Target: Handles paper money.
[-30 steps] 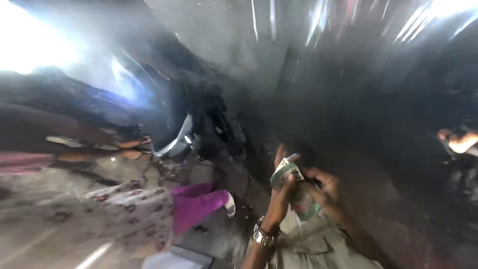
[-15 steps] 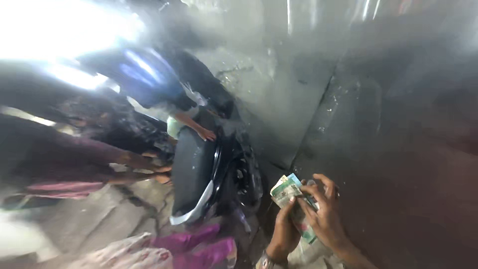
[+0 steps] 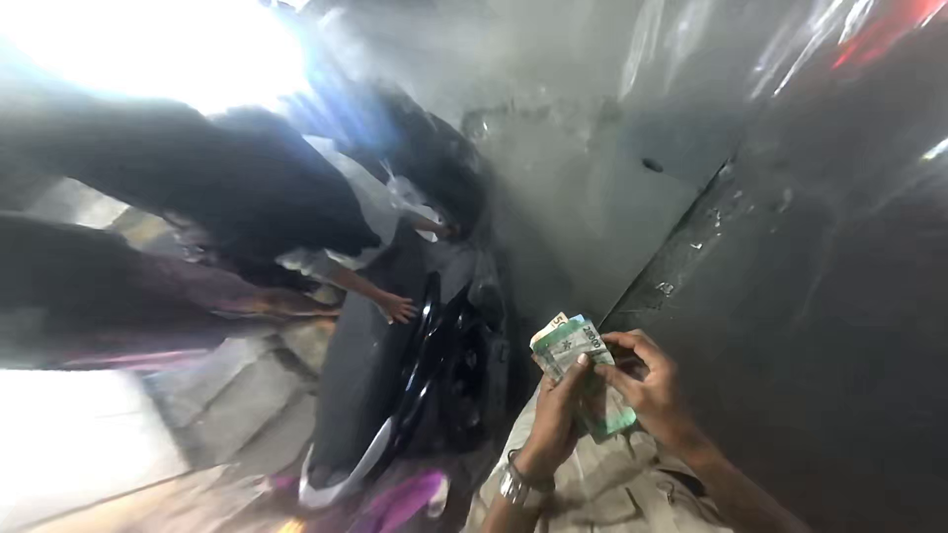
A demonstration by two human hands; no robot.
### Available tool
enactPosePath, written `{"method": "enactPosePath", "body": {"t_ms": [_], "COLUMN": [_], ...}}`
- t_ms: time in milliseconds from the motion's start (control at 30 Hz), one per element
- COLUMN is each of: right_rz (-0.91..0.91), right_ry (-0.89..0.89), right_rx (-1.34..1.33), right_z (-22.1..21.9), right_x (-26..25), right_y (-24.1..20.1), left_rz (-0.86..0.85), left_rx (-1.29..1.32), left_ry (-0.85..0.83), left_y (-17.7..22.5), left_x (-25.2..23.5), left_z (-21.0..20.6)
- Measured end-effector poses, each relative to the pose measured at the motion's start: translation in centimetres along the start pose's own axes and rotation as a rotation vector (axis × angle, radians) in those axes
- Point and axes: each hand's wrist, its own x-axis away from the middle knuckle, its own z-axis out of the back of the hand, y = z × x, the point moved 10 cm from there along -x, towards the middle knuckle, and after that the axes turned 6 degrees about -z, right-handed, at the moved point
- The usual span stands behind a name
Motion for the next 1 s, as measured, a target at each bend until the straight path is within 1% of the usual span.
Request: {"method": "enactPosePath", "body": {"t_ms": [100, 200, 233, 267, 300, 333, 367, 400, 467, 500, 533, 567, 667, 733, 800, 867, 933, 1000], "right_rz": [0.013, -0.072, -0.095, -0.078, -0.003, 0.113, 0.23, 0.31, 0.351, 0.351, 0.343, 0.332, 0.248, 0.231, 0.247, 0.197, 0.08, -0.007], "right_ry": [0.019, 0.102, 0.15, 0.219, 0.3, 0.372, 0.425, 0.439, 0.336, 0.259, 0.185, 0.119, -0.059, -0.059, 0.05, 0.091, 0.008, -0.075], "right_rx": [0.023, 0.117, 0.152, 0.209, 0.309, 0.439, 0.572, 0.684, 0.802, 0.817, 0.807, 0.783, 0.655, 0.548, 0.496, 0.442, 0.29, 0.146], "right_z": [1.5, 2.8, 3.2, 3.7, 4.0, 3.8, 3.2, 2.3, 0.1, -1.0, -2.1, -3.1, -5.1, -4.9, -3.6, -2.6, -2.3, -2.2], "right_x": [-5.4, -11.2, -13.2, -15.0, -16.7, -18.7, -21.0, -23.2, -27.2, -28.7, -29.8, -30.9, -34.4, -36.9, -39.9, -43.4, -47.6, -52.1], "right_y": [-0.6, -2.0, -2.9, -4.1, -5.8, -7.8, -9.5, -10.6, -11.3, -11.3, -11.2, -11.3, -11.3, -11.5, -11.9, -11.6, -10.8, -10.2], "left_rz": [-0.093, -0.104, -0.077, -0.051, -0.052, -0.085, -0.135, -0.184, -0.232, -0.229, -0.218, -0.203, -0.18, -0.19, -0.139, -0.083, -0.038, -0.019], "left_rx": [0.014, 0.062, 0.066, 0.05, 0.018, -0.034, -0.096, -0.15, -0.182, -0.175, -0.148, -0.09, 0.093, 0.168, 0.171, 0.132, 0.081, 0.082], "left_ry": [-0.077, -0.289, -0.304, -0.27, -0.227, -0.194, -0.193, -0.234, -0.338, -0.318, -0.25, -0.223, -0.206, -0.15, -0.028, 0.02, 0.065, 0.067], "left_y": [1.9, 3.8, 4.5, 5.2, 6.2, 7.5, 9.0, 10.5, 12.5, 13.3, 14.0, 15.0, 18.1, 19.3, 20.1, 20.9, 22.2, 23.8], "left_x": [-6.1, -13.7, -15.9, -17.6, -18.9, -20.5, -22.0, -23.4, -25.7, -26.9, -28.2, -29.5, -33.2, -35.6, -37.7, -39.6, -41.9, -45.2], "left_z": [-3.1, -6.6, -7.6, -8.2, -8.7, -9.0, -9.3, -9.7, -10.6, -10.6, -10.2, -10.0, -10.0, -9.5, -9.1, -9.5, -10.2, -11.1]}}
